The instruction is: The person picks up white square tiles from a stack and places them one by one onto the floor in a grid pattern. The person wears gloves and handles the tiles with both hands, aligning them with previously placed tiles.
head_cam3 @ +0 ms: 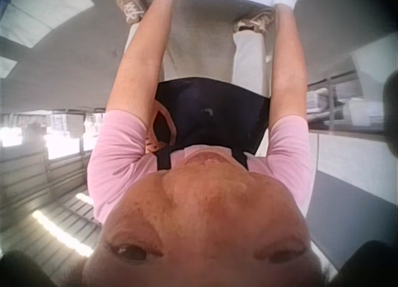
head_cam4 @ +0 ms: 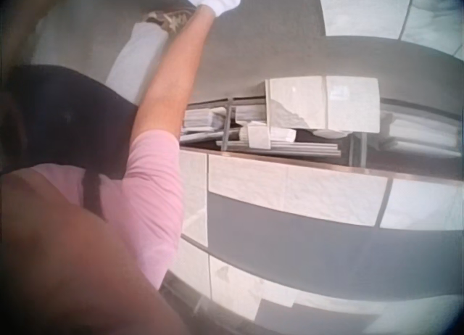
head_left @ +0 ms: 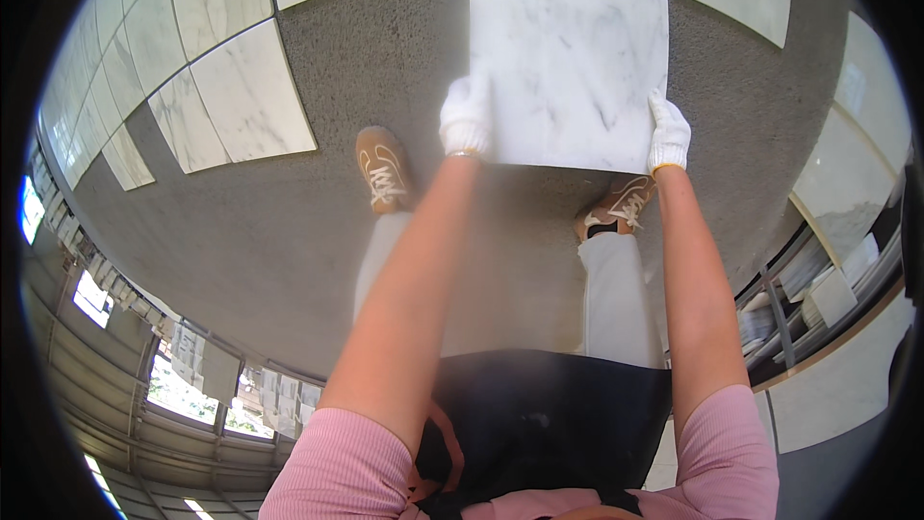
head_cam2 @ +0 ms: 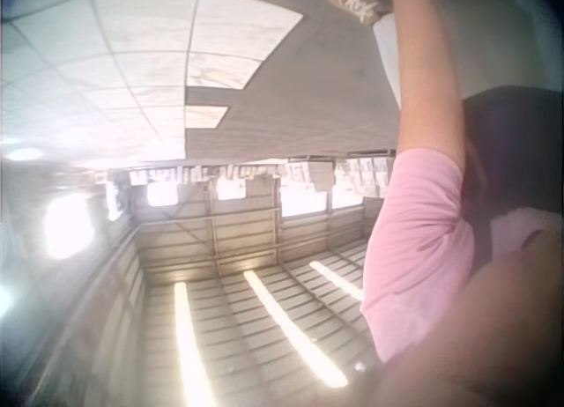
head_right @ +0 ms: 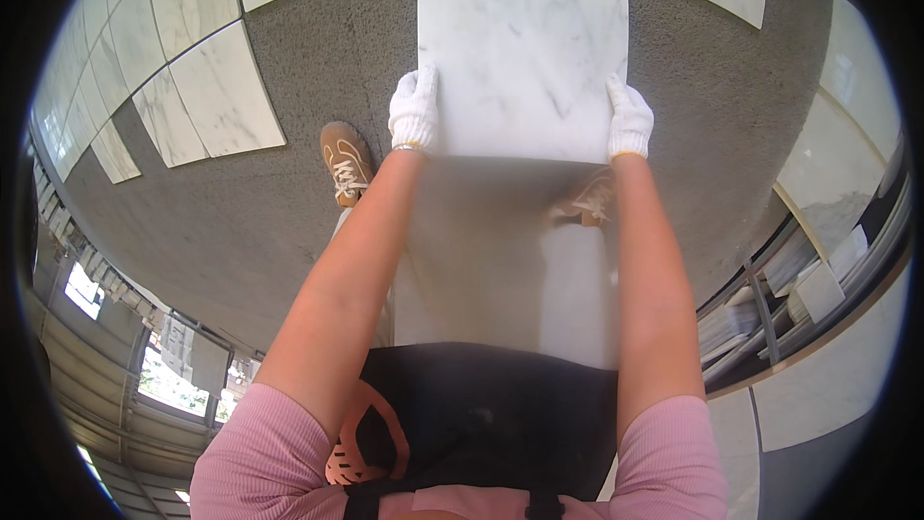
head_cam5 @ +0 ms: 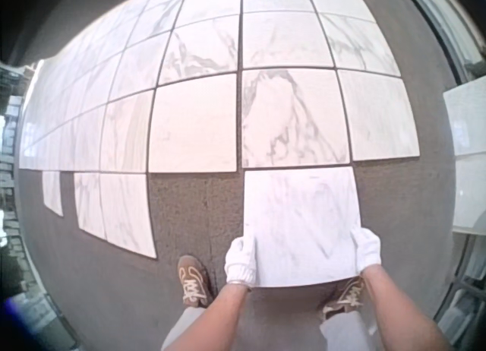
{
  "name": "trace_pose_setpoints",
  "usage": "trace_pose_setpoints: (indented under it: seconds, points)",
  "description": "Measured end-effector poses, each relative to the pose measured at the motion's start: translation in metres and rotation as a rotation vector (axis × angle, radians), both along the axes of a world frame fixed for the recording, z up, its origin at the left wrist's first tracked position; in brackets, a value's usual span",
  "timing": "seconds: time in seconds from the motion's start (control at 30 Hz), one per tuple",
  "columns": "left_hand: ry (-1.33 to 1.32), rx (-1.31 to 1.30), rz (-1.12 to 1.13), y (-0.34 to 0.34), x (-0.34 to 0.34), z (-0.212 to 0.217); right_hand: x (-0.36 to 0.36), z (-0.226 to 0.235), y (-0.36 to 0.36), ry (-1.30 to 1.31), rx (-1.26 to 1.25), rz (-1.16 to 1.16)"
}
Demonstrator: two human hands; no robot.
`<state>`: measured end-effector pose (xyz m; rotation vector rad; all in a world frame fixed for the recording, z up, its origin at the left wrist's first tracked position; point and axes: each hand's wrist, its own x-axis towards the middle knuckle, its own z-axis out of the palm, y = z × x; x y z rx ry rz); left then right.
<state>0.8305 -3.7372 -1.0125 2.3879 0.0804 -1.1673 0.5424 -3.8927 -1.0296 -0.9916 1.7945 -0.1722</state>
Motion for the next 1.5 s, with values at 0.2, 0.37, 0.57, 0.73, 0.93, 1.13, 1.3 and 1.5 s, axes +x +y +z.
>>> trace_pose_setpoints:
  seconds: [0.2,0.37,0.57,0.73,0.93,1.13,1.3,1.5]
  points:
    - [0.03,0.012,-0.139,0.01,0.006,-0.005,-0.002,-0.002,-0.001,-0.004,0.009,0.156]
    - [0.123,0.128,-0.282,0.006,0.023,-0.014,-0.005,-0.018,-0.008,0.135,0.078,0.412]
    - [0.14,0.139,-0.312,0.005,0.027,-0.022,-0.008,-0.031,-0.015,0.143,0.125,0.472]
    - [0.132,0.138,-0.287,0.011,0.027,-0.025,-0.006,-0.028,-0.015,0.152,0.134,0.524]
    - [0.183,0.084,-0.247,0.016,0.03,-0.03,-0.004,-0.029,-0.013,0.133,0.092,0.524]
    - [0.104,0.206,-0.495,-0.006,0.035,-0.008,-0.003,-0.028,-0.018,0.119,0.124,0.491]
    - [-0.101,0.463,-0.838,-0.028,0.049,0.007,0.0,-0.029,-0.018,0.142,0.139,0.477]
    - [-0.079,0.363,-0.762,-0.007,0.059,0.02,0.008,-0.022,-0.015,0.222,0.14,0.521]
